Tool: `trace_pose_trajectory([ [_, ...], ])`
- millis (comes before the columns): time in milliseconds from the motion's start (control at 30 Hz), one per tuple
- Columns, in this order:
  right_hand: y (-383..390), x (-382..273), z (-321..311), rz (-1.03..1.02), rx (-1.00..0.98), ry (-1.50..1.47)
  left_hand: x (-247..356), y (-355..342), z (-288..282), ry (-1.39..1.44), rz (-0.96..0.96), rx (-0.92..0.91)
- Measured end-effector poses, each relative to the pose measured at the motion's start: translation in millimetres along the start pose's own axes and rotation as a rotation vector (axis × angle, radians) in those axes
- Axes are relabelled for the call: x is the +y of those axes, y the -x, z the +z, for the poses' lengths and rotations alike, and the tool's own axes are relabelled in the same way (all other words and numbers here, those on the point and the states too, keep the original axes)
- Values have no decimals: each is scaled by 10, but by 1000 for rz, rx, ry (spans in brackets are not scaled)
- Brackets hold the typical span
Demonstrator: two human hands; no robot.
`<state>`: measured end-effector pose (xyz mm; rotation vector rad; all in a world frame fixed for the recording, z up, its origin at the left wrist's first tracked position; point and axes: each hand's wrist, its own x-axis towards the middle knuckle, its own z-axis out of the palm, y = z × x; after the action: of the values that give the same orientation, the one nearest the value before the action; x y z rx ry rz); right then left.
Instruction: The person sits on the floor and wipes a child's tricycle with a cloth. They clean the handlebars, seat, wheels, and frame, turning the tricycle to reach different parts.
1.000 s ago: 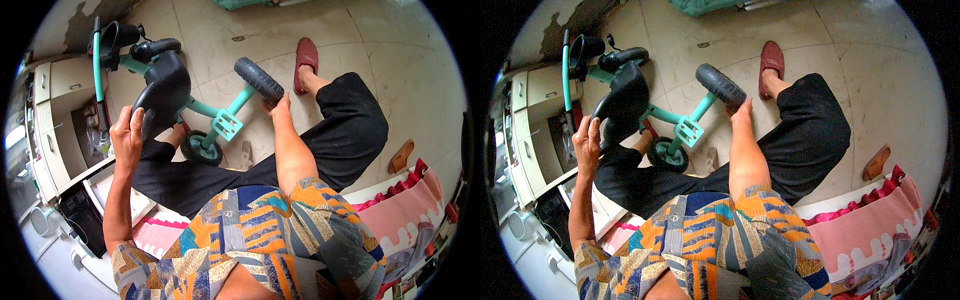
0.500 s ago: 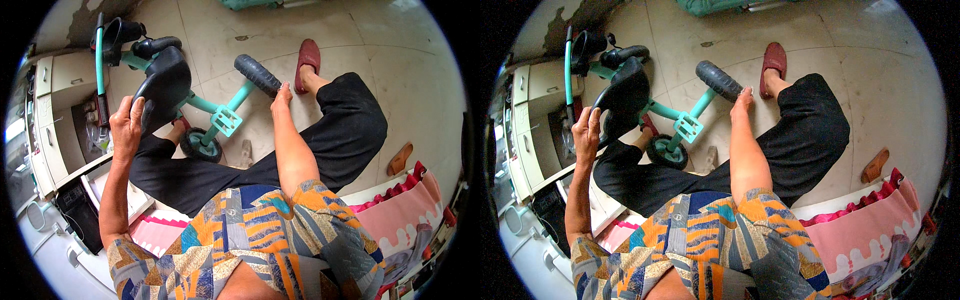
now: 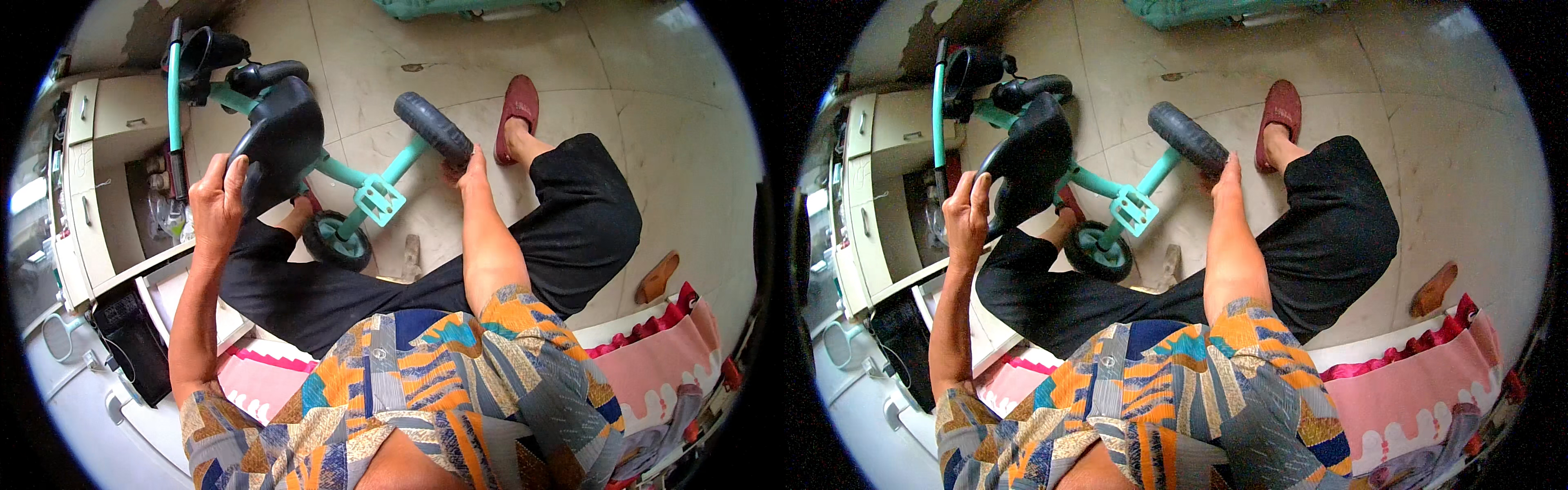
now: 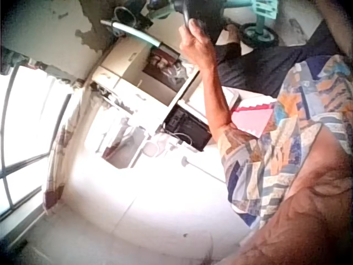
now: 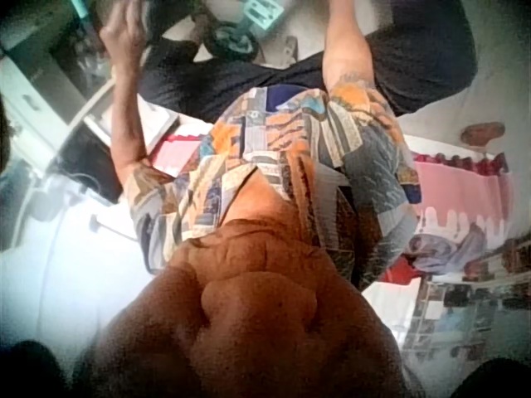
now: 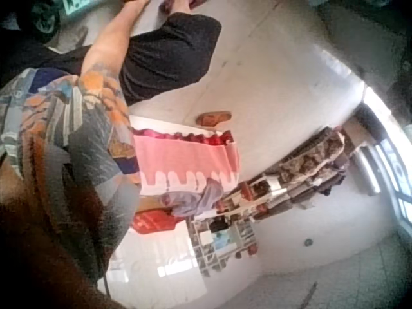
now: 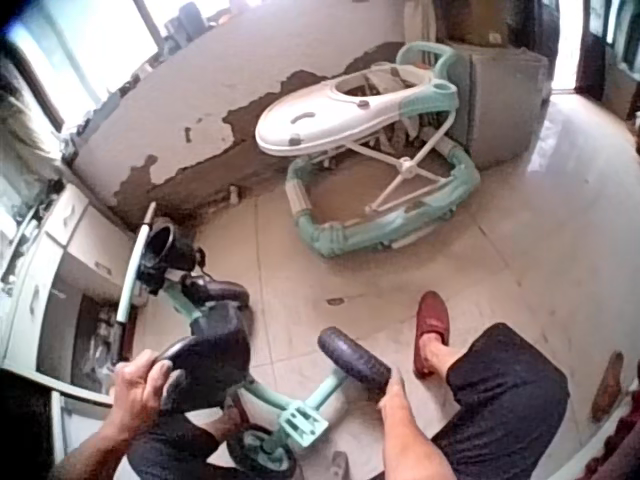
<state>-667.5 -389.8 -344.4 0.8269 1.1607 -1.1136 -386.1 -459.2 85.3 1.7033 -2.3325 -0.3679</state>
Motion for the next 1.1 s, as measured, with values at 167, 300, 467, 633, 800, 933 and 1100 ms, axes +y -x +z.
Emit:
trace_pose_trajectory([
  [167,370,112,258,-608,244,499,-151,-82,28,-17,-40,33],
  [300,846,287,534,-1125,304,966,-259,-107,34,2,-48,46],
  [467,1109,404,665,-1534,279,1287,-282,-121,57,-36,-74,69],
  [633,929,210,703,-1356,187,1323,-234,-108,54,-8,-60,77],
  [800,485,-39,556,-812,-112,678,-193,-97,44,-10,-74,56],
  [933,105,-59,433,-601,-7,472,-165,-100,27,-22,-95,42],
  [1100,-71,-130,363,-132,-74,180,-122,-88,-3,-23,-133,21],
])
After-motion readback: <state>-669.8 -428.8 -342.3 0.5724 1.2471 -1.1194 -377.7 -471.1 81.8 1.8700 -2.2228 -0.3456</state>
